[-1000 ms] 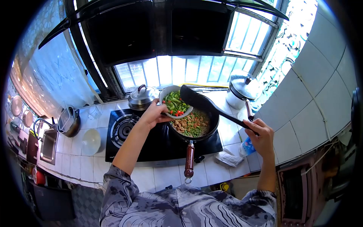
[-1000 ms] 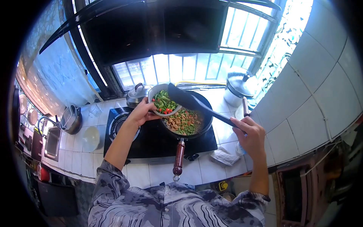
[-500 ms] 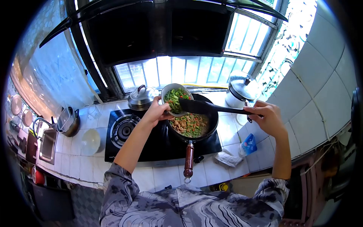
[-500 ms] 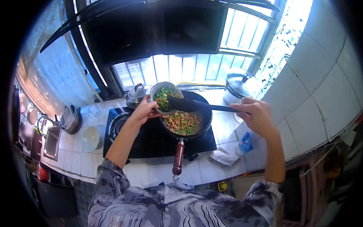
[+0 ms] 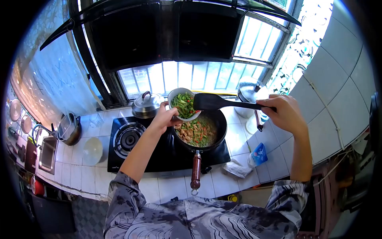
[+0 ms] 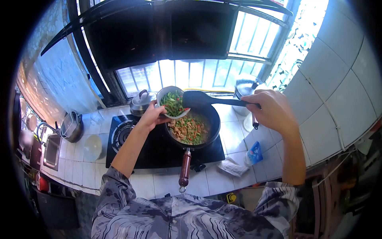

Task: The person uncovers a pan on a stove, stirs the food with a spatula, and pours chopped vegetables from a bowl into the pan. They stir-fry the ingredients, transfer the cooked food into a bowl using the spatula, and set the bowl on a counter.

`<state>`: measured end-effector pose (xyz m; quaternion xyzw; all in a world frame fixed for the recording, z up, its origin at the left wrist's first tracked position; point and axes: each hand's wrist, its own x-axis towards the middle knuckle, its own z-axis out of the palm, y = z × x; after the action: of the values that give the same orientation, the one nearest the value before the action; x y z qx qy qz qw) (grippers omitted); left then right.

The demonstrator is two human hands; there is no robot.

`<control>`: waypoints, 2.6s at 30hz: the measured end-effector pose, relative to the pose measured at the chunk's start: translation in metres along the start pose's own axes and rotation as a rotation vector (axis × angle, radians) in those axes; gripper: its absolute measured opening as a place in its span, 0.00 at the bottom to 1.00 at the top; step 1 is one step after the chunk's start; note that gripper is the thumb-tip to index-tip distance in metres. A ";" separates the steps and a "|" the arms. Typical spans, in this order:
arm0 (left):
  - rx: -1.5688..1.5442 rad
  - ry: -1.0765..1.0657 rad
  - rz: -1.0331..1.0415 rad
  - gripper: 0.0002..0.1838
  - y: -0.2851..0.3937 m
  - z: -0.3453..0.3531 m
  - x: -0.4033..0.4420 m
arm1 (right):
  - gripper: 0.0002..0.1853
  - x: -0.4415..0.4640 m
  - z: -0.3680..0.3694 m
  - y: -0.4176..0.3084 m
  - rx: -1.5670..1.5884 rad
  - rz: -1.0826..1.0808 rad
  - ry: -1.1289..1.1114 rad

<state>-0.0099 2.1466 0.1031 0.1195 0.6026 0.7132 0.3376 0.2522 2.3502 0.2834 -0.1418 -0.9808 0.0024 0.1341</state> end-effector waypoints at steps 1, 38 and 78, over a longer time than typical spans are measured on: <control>-0.002 0.000 -0.004 0.32 0.000 0.001 0.000 | 0.11 0.000 0.001 -0.001 -0.013 -0.008 -0.001; -0.650 0.279 0.050 0.17 -0.031 -0.274 -0.065 | 0.10 -0.055 0.115 -0.015 0.320 0.373 -0.013; -0.468 0.625 -0.223 0.20 -0.169 -0.751 0.018 | 0.10 0.003 0.116 -0.150 -0.069 0.773 -0.091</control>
<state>-0.4000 1.5807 -0.2443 -0.2493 0.5070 0.7919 0.2316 0.1774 2.2111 0.1790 -0.5049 -0.8595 0.0262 0.0747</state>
